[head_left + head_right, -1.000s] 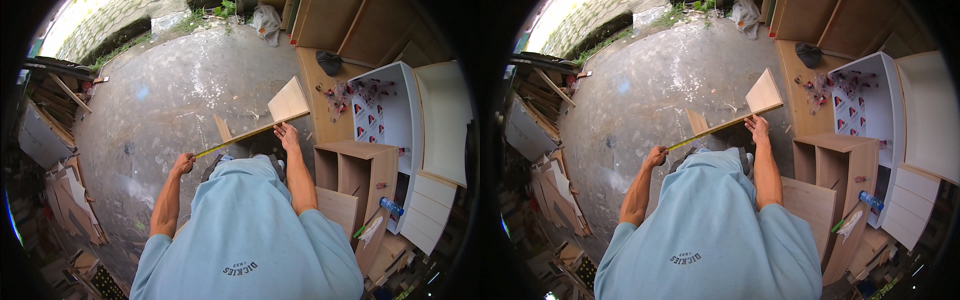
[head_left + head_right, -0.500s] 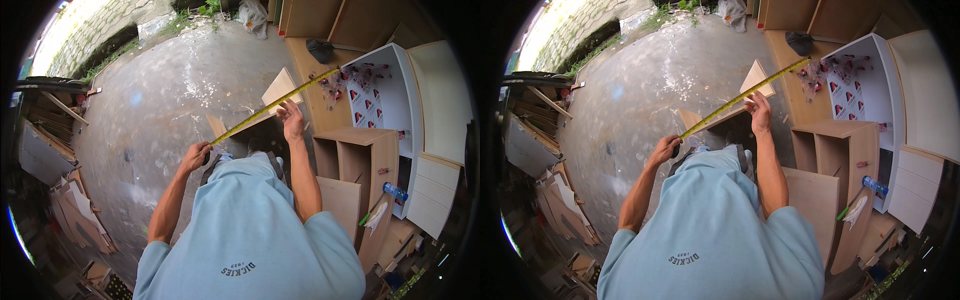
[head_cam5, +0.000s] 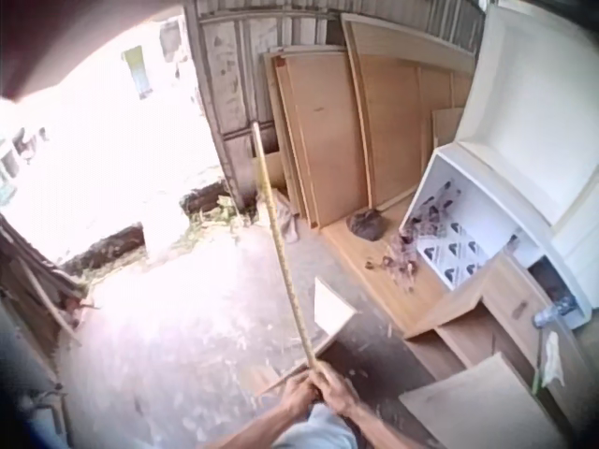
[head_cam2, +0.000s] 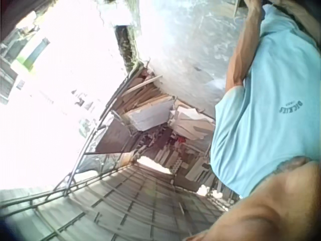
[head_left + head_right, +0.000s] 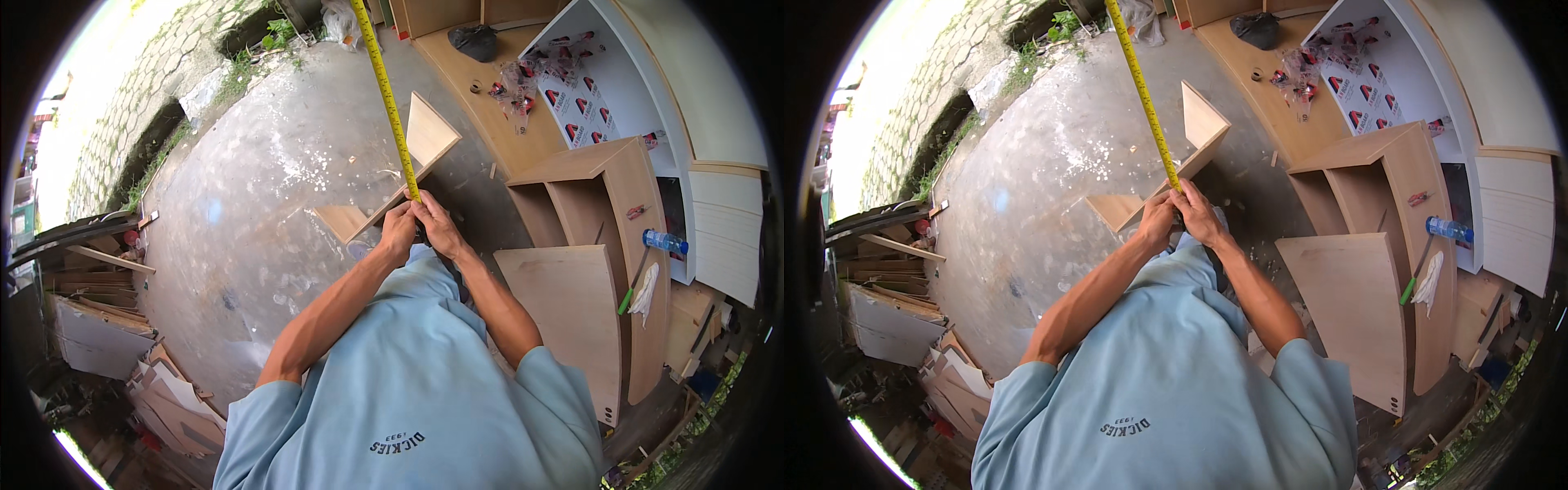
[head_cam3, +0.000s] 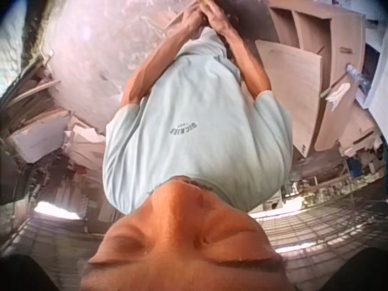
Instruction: The person measures a wooden board with a tape measure, picks up a smaller piece of wood from a pile on the floor, and hammers it onto the first board.
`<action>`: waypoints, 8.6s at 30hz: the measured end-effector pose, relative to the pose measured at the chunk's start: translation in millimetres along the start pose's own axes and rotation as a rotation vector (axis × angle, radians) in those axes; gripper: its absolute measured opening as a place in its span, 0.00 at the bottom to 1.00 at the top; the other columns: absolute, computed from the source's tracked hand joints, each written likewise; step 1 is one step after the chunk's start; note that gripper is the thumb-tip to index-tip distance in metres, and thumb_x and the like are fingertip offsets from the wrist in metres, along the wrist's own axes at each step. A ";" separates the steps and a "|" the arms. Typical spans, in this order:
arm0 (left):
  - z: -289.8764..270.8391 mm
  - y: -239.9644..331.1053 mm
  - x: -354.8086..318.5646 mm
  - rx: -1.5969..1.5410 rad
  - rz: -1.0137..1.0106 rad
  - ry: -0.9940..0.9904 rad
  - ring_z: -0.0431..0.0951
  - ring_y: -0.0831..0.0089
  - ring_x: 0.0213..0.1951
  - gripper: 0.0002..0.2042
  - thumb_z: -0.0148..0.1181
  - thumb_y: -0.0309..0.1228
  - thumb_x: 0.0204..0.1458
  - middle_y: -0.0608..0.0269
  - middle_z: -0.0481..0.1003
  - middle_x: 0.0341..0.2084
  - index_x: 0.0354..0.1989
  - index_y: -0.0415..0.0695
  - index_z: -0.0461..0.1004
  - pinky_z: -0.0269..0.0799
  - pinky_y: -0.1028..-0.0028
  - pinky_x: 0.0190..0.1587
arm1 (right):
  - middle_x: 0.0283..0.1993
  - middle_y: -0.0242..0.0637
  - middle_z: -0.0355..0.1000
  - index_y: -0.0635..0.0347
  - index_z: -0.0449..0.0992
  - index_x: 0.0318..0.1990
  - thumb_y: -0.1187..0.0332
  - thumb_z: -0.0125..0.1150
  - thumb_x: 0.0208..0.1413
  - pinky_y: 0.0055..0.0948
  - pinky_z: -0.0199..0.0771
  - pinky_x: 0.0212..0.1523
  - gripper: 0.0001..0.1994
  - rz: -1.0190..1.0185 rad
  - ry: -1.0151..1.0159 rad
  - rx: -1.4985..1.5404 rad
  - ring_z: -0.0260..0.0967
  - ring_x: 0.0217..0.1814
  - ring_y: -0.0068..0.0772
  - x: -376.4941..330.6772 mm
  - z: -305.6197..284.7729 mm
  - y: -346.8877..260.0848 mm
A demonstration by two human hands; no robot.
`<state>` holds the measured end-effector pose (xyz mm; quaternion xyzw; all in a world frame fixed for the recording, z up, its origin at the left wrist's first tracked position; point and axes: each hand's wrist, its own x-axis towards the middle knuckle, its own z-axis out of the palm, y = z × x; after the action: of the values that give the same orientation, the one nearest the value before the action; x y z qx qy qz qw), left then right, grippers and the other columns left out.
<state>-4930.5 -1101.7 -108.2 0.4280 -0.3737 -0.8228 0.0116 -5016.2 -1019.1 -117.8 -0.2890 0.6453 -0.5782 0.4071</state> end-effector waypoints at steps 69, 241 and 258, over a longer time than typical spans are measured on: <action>-1.6 157.7 287.2 1.693 0.307 0.151 0.72 0.53 0.54 0.15 0.57 0.30 0.50 0.48 0.74 0.49 0.46 0.38 0.76 0.67 0.64 0.57 | 0.28 0.36 0.76 0.67 0.79 0.31 0.67 0.57 0.51 0.24 0.69 0.23 0.11 0.710 -0.073 -0.029 0.72 0.23 0.23 -117.4 -317.5 104.0; -262.6 2.6 62.8 0.728 0.350 0.518 0.79 0.72 0.25 0.10 0.60 0.28 0.51 0.56 0.80 0.22 0.36 0.34 0.80 0.75 0.73 0.31 | 0.45 0.44 0.78 0.68 0.78 0.46 0.72 0.60 0.53 0.26 0.70 0.48 0.13 0.503 0.171 -0.369 0.74 0.47 0.32 -341.0 16.3 148.4; -250.2 18.3 23.5 0.845 0.456 0.696 0.80 0.58 0.38 0.13 0.55 0.31 0.50 0.47 0.80 0.33 0.37 0.36 0.79 0.73 0.65 0.44 | 0.39 0.48 0.75 0.67 0.78 0.44 0.69 0.63 0.50 0.31 0.70 0.44 0.15 0.405 0.078 -0.461 0.74 0.42 0.45 -298.5 -5.8 121.1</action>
<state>-4772.5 -1274.1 -201.8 0.5490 -0.7257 -0.3908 0.1385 -4859.7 -744.4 -179.6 -0.2169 0.8190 -0.3345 0.4126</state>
